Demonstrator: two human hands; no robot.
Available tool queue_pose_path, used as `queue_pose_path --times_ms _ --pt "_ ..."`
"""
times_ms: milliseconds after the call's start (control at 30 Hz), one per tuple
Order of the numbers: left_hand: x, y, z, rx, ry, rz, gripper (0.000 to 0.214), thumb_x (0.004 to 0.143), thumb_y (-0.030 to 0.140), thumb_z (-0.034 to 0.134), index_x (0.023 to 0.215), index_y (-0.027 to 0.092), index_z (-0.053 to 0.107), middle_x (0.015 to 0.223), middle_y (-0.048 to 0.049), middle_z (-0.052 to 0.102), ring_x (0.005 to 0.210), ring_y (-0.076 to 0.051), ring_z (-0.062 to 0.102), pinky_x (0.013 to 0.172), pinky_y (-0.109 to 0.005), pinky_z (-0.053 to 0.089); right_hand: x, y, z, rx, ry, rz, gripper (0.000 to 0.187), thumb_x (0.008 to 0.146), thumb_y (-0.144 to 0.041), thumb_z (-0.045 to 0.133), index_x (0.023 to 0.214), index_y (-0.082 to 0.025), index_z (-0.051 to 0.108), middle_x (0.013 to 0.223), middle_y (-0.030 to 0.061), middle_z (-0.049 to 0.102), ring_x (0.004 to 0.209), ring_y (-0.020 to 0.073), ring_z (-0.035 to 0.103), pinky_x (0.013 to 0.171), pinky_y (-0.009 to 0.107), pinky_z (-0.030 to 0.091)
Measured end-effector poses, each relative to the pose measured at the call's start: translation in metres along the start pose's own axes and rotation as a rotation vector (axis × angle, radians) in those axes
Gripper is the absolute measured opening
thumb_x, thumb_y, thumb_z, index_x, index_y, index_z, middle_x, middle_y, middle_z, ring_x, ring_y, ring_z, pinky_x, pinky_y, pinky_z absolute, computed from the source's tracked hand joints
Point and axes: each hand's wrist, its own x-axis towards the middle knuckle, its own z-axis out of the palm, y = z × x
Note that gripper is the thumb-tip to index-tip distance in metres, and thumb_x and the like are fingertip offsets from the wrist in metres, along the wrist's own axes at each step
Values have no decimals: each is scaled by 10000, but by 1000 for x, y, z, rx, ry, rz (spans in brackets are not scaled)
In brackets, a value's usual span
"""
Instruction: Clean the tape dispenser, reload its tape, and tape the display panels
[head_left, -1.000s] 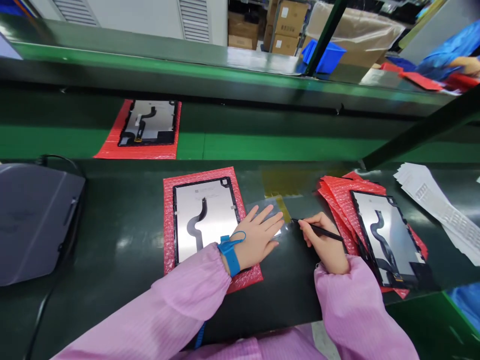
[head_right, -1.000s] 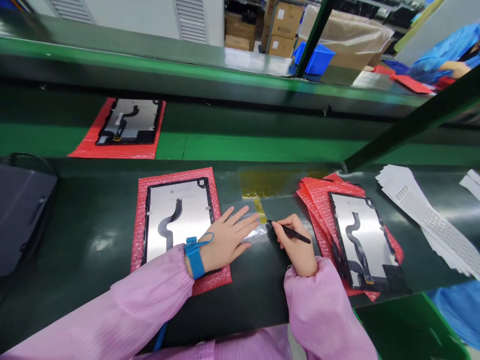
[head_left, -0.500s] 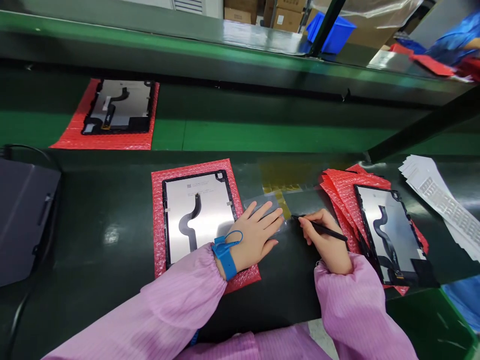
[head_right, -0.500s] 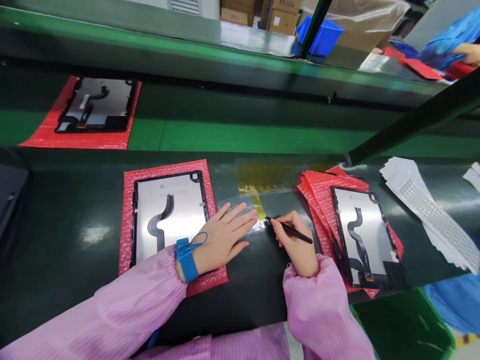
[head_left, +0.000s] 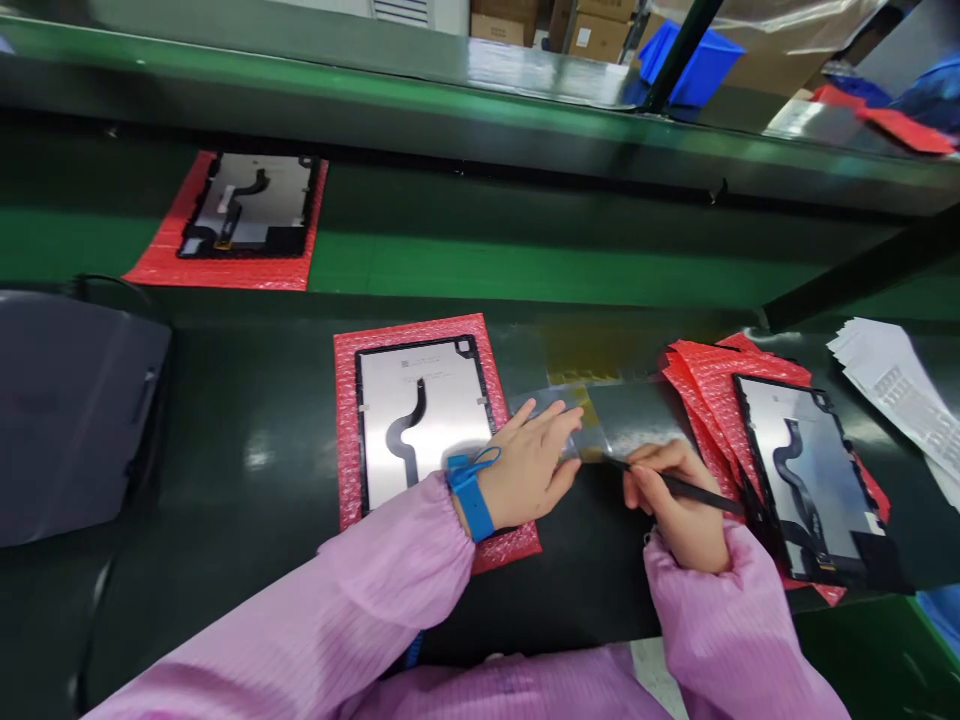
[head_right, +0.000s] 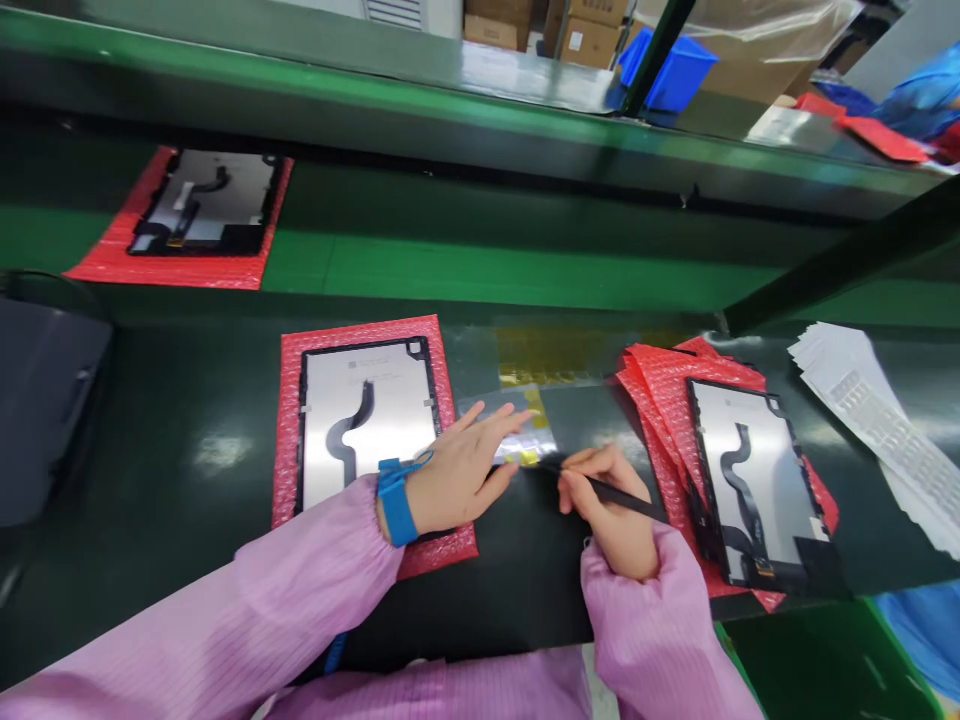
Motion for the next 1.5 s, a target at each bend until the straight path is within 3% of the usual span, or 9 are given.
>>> queue_pose_path --times_ms 133,300,400,500,600,767,1500 --pt "-30 19 -41 -281 131 -28 494 971 113 413 1459 169 360 1484 -170 537 1453 -235 437 1187 -449 414 -36 -11 30 170 52 88 221 973 -240 633 780 -219 528 627 -40 602 394 72 477 361 174 307" --pt "-116 23 -99 -142 91 -103 379 987 106 400 1334 189 528 1365 -126 647 1321 -215 585 1116 -410 501 -70 -27 89 190 0 173 256 977 -226 631 759 -214 497 561 -50 588 428 86 526 463 194 432" --pt "-158 9 -108 32 30 -76 358 989 113 418 1309 179 563 1357 -129 658 1297 -222 606 1128 -450 492 -78 -36 119 160 -24 143 248 962 -222 652 762 -217 505 563 -53 607 460 98 569 508 213 481" --pt "-179 -7 -100 127 -44 -5 354 1001 144 460 1342 177 553 1343 -113 674 1352 -243 559 1176 -501 435 -81 -39 138 111 -39 136 222 954 -212 657 778 -217 523 615 -50 637 488 95 596 525 212 497" --pt "-185 -19 -90 163 -91 57 337 1016 180 489 1347 192 549 1367 -77 667 1401 -252 504 1208 -518 389 -83 -37 146 73 -79 147 206 952 -199 654 789 -220 530 632 -56 641 512 92 616 543 209 510" --pt "-188 -27 -83 151 -49 69 240 1029 224 494 1245 169 582 1396 -105 643 1399 -240 508 1205 -489 403 -83 -36 154 31 -64 167 193 946 -189 658 794 -220 543 676 -55 650 520 81 623 537 198 518" --pt "-184 -25 -85 72 -11 54 218 1012 217 535 1212 170 605 1384 -123 648 1366 -254 544 1178 -500 438 -85 -37 156 -93 -75 225 173 929 -256 692 805 -211 580 717 -8 673 547 118 654 525 233 549"
